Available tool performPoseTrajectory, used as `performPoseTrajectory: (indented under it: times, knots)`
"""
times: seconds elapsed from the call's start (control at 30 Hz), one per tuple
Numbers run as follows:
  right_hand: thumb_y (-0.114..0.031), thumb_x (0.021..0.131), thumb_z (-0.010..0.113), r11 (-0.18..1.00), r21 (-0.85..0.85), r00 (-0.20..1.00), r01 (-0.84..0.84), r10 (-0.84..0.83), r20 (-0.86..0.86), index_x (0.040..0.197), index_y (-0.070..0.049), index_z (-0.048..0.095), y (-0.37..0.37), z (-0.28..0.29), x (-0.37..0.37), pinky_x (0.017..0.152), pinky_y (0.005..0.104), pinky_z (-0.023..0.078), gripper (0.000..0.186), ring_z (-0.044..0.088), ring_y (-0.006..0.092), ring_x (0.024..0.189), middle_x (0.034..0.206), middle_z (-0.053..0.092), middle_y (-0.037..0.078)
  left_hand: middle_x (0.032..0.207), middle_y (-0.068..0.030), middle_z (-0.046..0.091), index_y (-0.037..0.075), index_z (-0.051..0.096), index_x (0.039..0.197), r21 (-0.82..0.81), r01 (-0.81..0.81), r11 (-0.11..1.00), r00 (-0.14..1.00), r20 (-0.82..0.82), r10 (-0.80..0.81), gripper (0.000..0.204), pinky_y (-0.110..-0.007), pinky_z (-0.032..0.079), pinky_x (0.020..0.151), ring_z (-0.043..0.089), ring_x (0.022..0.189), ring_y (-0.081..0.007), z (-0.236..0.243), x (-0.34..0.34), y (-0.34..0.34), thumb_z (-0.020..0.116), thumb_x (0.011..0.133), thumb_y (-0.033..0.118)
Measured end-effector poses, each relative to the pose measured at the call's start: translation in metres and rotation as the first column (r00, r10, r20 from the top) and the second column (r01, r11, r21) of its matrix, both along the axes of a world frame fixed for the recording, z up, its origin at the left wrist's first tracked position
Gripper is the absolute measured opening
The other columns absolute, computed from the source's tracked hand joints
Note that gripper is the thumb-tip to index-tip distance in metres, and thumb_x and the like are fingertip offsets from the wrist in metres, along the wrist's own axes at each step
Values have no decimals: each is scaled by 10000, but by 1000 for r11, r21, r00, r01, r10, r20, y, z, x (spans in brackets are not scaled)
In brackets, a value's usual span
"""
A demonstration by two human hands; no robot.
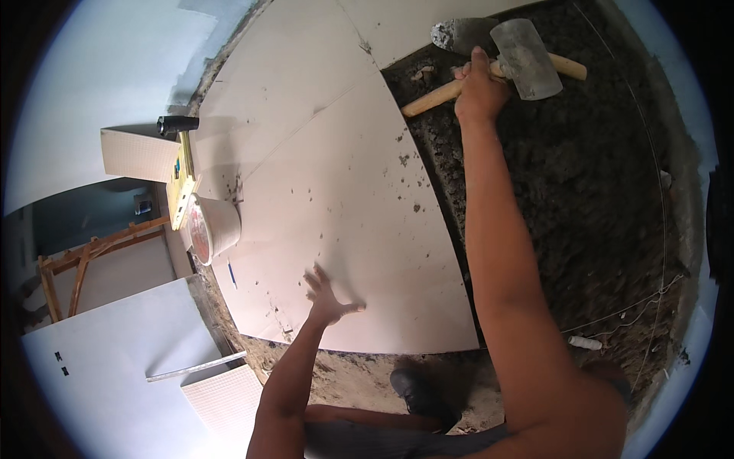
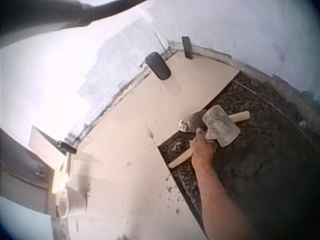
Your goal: The person pours cement from a bucket onto the floor, spreads it with a trowel, and places a tile. They then use a mallet to tap the tile into position and continue spreading cement to prepare for the next tile.
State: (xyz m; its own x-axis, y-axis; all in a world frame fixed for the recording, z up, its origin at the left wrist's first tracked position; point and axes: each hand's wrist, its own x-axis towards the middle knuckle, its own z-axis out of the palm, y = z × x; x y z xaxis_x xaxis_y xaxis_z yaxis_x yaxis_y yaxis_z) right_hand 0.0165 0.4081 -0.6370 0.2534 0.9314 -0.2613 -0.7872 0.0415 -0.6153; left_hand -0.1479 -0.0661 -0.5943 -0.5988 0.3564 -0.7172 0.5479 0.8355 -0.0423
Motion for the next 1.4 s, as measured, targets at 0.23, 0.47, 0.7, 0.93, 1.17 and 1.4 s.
performPoseTrajectory:
  times: [0.23, 0.47, 0.7, 0.93, 1.17, 1.4]
  knots:
    - [-146, 904, 634, 993, 119, 999, -13, 9, 38, 748, -42, 541, 38, 31, 38, 689, 398, 529, 209, 551, 162, 598, 646, 520, 33, 1424, -337, -331, 123, -351, 1388, -26, -47, 999, 999, -26, 46, 1670, -664, 28, 1078, -224, 1334, -544, 5, 2, -11, 851, 369, 678]
    - [-63, 898, 609, 999, -39, 998, -33, 31, -61, 1008, -40, 499, 32, 3, -17, 632, 377, 514, 158, 527, 154, 571, 695, 502, 27, 1420, -342, -332, 87, -348, 1384, -34, -34, 999, 999, 18, 35, 1667, -672, -5, 1070, -259, 1324, -537, 12, 6, 8, 843, 383, 687]
    - [-164, 926, 607, 989, 107, 991, 104, -111, 69, 666, -124, 463, 47, 54, 23, 666, 424, 387, 300, 411, 189, 590, 607, 401, 26, 1424, -343, -326, 73, -345, 1384, -10, -47, 999, 999, -4, 47, 1686, -664, -36, 1069, -284, 1332, -500, 2, 0, -17, 834, 358, 708]
    - [-104, 910, 601, 1000, -10, 999, -4, 4, -50, 1036, -9, 485, 55, 8, -14, 652, 385, 517, 195, 539, 188, 558, 651, 513, 47, 1429, -345, -314, 63, -337, 1386, -2, -11, 1000, 1000, 13, 11, 1685, -668, -36, 1066, -289, 1328, -502, 12, 4, -5, 835, 360, 705]
    - [-119, 919, 604, 998, -63, 999, -24, 22, -41, 843, 4, 531, 54, -11, 0, 618, 381, 499, 162, 523, 174, 565, 669, 530, 46, 1429, -349, -308, 68, -333, 1390, -36, -91, 995, 996, 21, 92, 1684, -673, -1, 1071, -261, 1335, -513, 9, 8, 11, 831, 355, 710]
    - [-108, 900, 631, 1000, 14, 996, 15, -16, 83, 860, -28, 549, 44, 19, 15, 624, 367, 509, 121, 523, 162, 565, 661, 516, 34, 1428, -349, -311, 69, -342, 1384, -27, -11, 1000, 1000, -10, 10, 1669, -674, -5, 1070, -251, 1332, -531, 9, 2, -10, 833, 381, 702]
